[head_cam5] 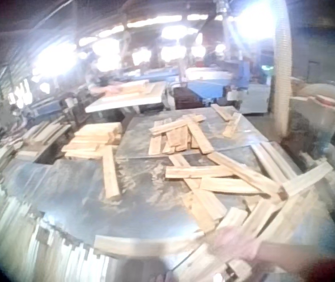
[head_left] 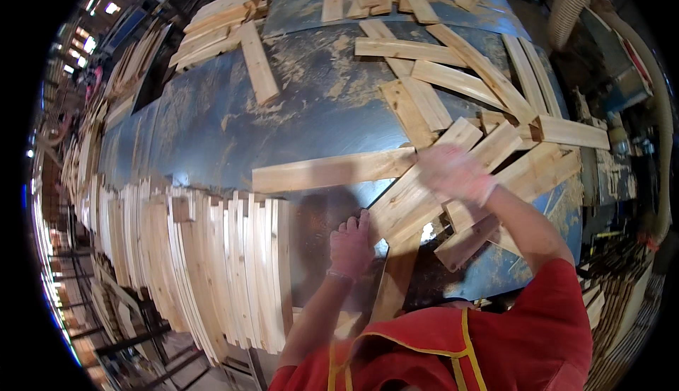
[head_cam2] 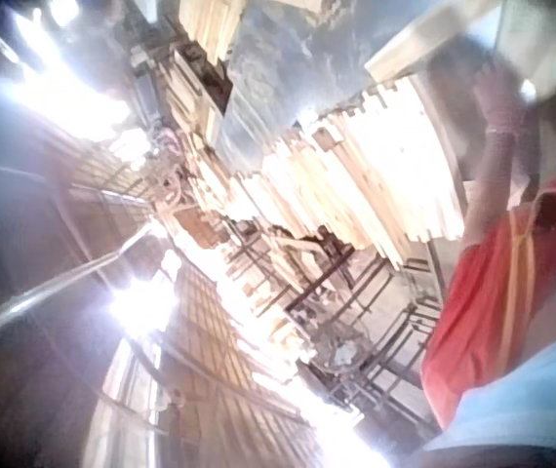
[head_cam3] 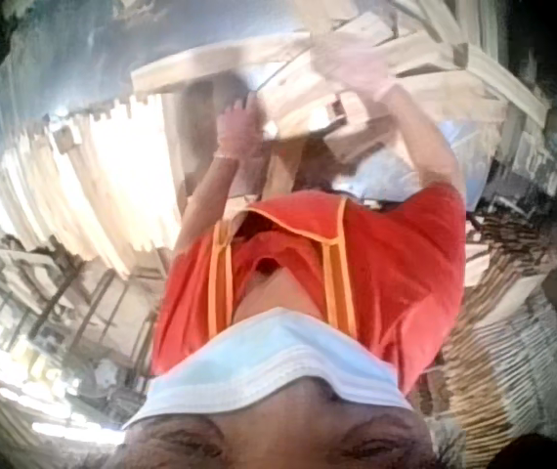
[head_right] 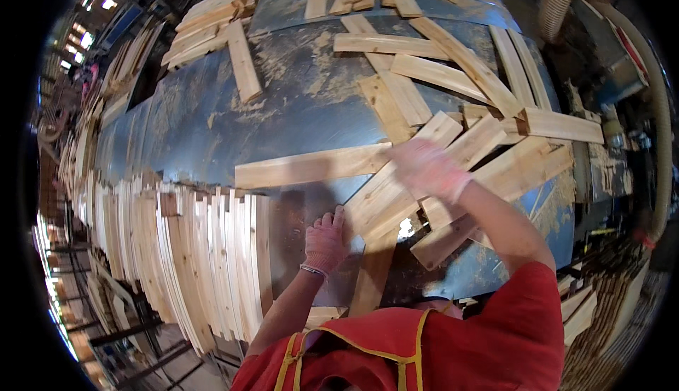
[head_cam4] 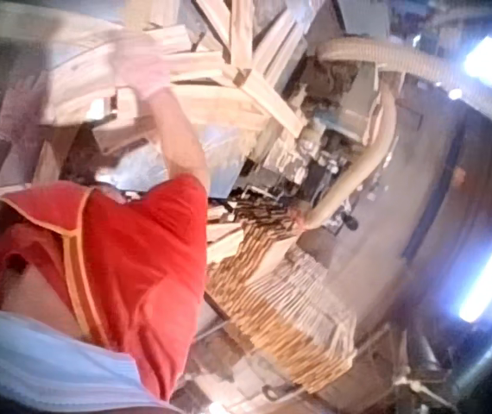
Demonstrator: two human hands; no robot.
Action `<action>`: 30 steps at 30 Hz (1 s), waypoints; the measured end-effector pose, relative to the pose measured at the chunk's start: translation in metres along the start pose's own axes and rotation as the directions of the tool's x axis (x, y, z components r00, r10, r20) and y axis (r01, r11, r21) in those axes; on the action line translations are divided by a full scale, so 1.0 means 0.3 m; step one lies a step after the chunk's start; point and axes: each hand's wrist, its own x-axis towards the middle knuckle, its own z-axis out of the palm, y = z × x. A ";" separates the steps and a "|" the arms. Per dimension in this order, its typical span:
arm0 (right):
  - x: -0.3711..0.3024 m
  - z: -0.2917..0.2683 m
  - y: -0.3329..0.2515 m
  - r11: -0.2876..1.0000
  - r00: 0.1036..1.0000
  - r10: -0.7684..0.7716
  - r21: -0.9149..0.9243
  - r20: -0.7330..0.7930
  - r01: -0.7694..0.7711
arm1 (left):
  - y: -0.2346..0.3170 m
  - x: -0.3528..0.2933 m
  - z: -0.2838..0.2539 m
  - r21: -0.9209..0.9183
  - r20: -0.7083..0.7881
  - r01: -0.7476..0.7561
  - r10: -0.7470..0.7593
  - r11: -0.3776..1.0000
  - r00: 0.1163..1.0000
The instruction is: The person picks up thin wooden planks from a scattered pile on a metal workbench and stacks them into a neat, aligned pile. The person handles the planks one by one or in small groups, arranging them vertically to form a uniform stack.
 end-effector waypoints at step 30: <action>-0.163 0.718 -0.714 0.736 0.820 0.414 0.384 0.396 -0.557 | -0.549 -0.949 0.261 -0.054 -0.538 0.136 -0.144 0.989 0.831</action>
